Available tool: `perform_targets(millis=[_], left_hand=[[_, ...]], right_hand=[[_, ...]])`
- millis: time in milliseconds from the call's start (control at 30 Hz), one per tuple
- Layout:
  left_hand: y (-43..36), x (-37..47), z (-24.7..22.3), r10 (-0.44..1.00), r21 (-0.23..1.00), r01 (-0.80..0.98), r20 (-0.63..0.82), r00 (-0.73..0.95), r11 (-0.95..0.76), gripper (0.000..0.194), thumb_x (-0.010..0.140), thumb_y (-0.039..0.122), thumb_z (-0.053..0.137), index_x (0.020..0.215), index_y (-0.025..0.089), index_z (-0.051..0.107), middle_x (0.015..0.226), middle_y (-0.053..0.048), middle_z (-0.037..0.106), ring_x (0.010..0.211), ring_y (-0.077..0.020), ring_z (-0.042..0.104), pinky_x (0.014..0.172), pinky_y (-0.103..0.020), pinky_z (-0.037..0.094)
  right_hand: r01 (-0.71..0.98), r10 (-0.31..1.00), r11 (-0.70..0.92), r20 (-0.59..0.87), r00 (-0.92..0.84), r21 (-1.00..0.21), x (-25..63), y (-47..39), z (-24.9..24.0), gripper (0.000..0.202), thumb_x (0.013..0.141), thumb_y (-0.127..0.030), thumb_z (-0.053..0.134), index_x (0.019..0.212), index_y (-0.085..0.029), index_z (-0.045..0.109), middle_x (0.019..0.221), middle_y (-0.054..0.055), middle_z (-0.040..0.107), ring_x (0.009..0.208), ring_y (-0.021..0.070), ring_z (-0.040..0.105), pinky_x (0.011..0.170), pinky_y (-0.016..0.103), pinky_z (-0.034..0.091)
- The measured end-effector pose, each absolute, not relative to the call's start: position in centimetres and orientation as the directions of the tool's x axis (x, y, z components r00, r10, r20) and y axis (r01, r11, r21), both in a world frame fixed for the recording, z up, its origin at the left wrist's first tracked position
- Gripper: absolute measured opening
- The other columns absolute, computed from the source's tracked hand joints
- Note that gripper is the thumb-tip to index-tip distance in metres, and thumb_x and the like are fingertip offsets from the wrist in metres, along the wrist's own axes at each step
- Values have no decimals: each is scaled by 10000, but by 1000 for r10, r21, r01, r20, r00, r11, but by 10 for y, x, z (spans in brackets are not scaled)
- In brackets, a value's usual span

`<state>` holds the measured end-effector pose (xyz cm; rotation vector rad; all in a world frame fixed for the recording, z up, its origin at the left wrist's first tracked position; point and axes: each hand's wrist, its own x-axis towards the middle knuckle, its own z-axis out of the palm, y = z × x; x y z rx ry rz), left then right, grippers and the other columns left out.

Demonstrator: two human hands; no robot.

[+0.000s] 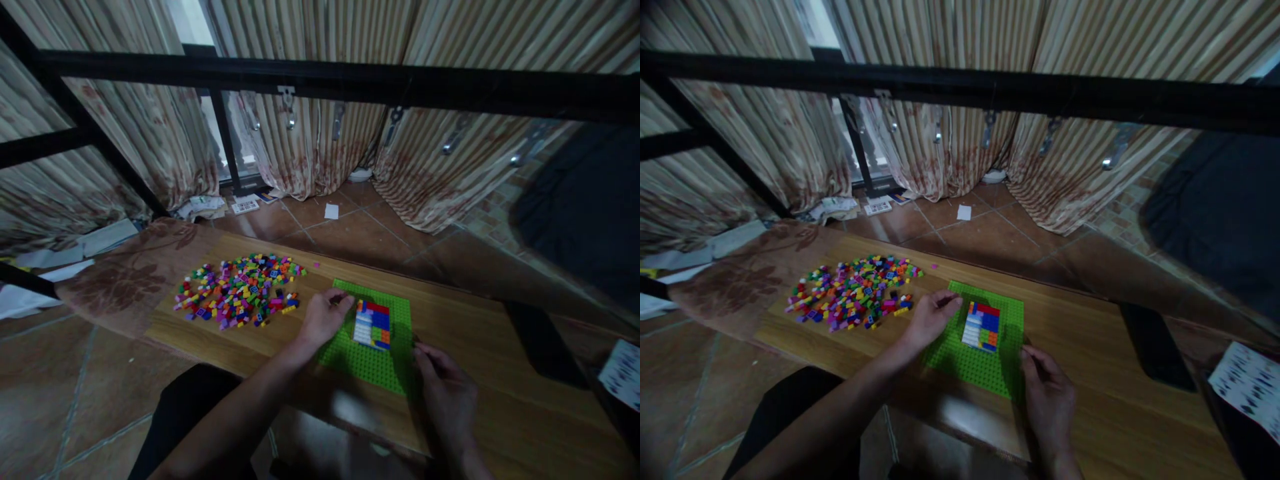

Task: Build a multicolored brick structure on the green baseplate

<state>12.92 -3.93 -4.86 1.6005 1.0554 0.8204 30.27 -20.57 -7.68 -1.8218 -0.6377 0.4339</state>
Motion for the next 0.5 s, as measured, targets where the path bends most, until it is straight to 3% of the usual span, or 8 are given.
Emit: perform_targets(millis=[167,267,400,500], left_hand=[[-38,77,-42,878,982,130,62,474,-140,220,846,318,569,866,149,709,806,-32,697,729,-144,608,684,-242,456],[-38,51,-44,870,988,93,62,490,-123,191,831,317,601,813,155,700,732,-10,664,661,-121,567,632,-223,434],[-35,30,-40,926,993,18,102,365,-116,302,874,368,562,686,148,651,608,9,581,554,-95,481,546,-209,379],[-22,10,-29,967,985,-36,173,185,-169,354,898,431,527,733,150,665,654,-4,606,598,-109,514,574,-218,396]], right_hand=[[281,581,-275,73,810,-919,282,-216,-48,333,706,-511,709,833,-204,729,850,84,749,803,266,697,730,376,562],[358,657,-256,111,746,-898,251,-218,-40,245,751,-487,680,808,-254,729,827,59,749,771,262,703,692,364,575],[510,896,-127,122,428,-851,197,-210,-45,180,837,-399,610,869,-272,735,849,20,743,778,208,703,694,309,571],[558,970,-31,111,218,-829,161,-191,-50,201,891,-341,536,914,-268,721,884,17,732,824,175,695,717,268,552]])
